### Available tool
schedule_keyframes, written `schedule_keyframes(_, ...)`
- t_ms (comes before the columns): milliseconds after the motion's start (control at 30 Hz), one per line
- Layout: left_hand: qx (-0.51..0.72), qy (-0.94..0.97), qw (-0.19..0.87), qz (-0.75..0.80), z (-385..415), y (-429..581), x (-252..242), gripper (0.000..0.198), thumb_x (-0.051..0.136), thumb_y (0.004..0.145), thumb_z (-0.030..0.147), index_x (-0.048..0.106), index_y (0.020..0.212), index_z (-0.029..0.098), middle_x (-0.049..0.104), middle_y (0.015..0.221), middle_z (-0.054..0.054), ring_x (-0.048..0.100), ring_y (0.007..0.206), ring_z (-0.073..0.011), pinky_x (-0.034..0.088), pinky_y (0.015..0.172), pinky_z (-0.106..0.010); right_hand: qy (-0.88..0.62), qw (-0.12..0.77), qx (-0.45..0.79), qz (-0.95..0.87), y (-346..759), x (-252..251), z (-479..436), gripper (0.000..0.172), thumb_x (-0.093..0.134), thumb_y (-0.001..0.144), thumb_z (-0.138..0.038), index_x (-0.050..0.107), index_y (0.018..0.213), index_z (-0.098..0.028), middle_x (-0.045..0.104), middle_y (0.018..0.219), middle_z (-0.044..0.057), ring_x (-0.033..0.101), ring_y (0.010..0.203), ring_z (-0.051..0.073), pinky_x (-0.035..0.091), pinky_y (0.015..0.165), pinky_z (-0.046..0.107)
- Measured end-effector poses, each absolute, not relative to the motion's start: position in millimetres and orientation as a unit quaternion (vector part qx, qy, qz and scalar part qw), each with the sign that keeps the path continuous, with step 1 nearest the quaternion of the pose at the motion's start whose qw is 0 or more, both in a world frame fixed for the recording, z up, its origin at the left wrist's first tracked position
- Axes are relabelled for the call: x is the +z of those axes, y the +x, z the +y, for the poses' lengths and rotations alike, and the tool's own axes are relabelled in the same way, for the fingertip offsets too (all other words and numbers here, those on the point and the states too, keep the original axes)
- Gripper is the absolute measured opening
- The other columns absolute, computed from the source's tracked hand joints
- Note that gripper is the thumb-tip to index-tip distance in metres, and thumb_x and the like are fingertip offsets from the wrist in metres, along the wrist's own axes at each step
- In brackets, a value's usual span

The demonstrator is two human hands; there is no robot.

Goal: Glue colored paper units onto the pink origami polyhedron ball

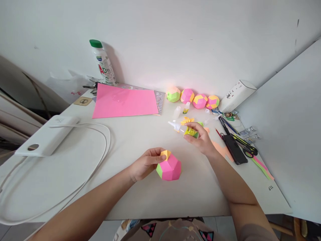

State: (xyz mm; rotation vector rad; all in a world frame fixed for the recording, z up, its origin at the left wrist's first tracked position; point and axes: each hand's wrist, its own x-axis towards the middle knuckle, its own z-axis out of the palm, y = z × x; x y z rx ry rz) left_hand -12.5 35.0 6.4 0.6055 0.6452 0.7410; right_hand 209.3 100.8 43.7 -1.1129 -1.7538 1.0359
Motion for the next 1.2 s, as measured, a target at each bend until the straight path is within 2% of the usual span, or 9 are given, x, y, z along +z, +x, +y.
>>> schedule_keyframes(167,0.362,0.262,0.843,0.298,36,-11,10,0.022,0.079,0.064,0.029,0.066,0.071,0.013,0.062,0.068,-0.001,0.054,0.062,-0.0122,0.038,0.060,-0.024,-0.395,0.403,0.496,-0.660,219,77,85,0.039,0.081,0.064,-0.038,0.064,0.096,-0.023,0.062,0.102,0.005,0.057,0.101,0.021,0.049,0.081,0.032)
schedule_keyframes(367,0.362,0.238,0.847,0.310,35,-9,9,0.027,0.082,0.060,0.030,0.068,0.073,0.012,0.062,0.066,-0.001,0.053,0.060,-0.0111,0.038,0.058,-0.023,-0.387,0.418,0.496,-0.656,212,83,68,0.030,0.074,0.073,-0.042,0.064,0.093,-0.022,0.068,0.094,0.006,0.061,0.071,0.015,0.048,0.056,0.026)
schedule_keyframes(567,0.352,0.239,0.850,0.310,33,-9,6,0.028,0.082,0.061,0.031,0.071,0.077,0.012,0.065,0.071,-0.003,0.056,0.064,-0.0123,0.040,0.062,-0.023,-0.385,0.405,0.401,-0.726,204,84,61,0.033,0.075,0.070,-0.045,0.064,0.089,-0.021,0.069,0.083,0.005,0.064,0.074,0.018,0.051,0.065,0.030)
schedule_keyframes(767,0.347,0.247,0.850,0.310,33,-7,4,0.028,0.080,0.064,0.032,0.071,0.082,0.012,0.067,0.075,-0.004,0.058,0.068,-0.0143,0.041,0.065,-0.024,-0.365,0.421,0.333,-0.761,202,85,57,0.032,0.074,0.072,-0.043,0.061,0.090,-0.020,0.068,0.078,0.004,0.063,0.071,0.018,0.050,0.064,0.029)
schedule_keyframes(1200,0.339,0.254,0.844,0.328,31,-6,6,0.027,0.081,0.063,0.033,0.071,0.077,0.013,0.067,0.073,-0.004,0.056,0.067,-0.0143,0.039,0.065,-0.024,-0.362,0.432,0.301,-0.769,199,82,52,0.029,0.071,0.075,-0.043,0.060,0.089,-0.021,0.067,0.072,0.003,0.064,0.070,0.019,0.051,0.060,0.029)
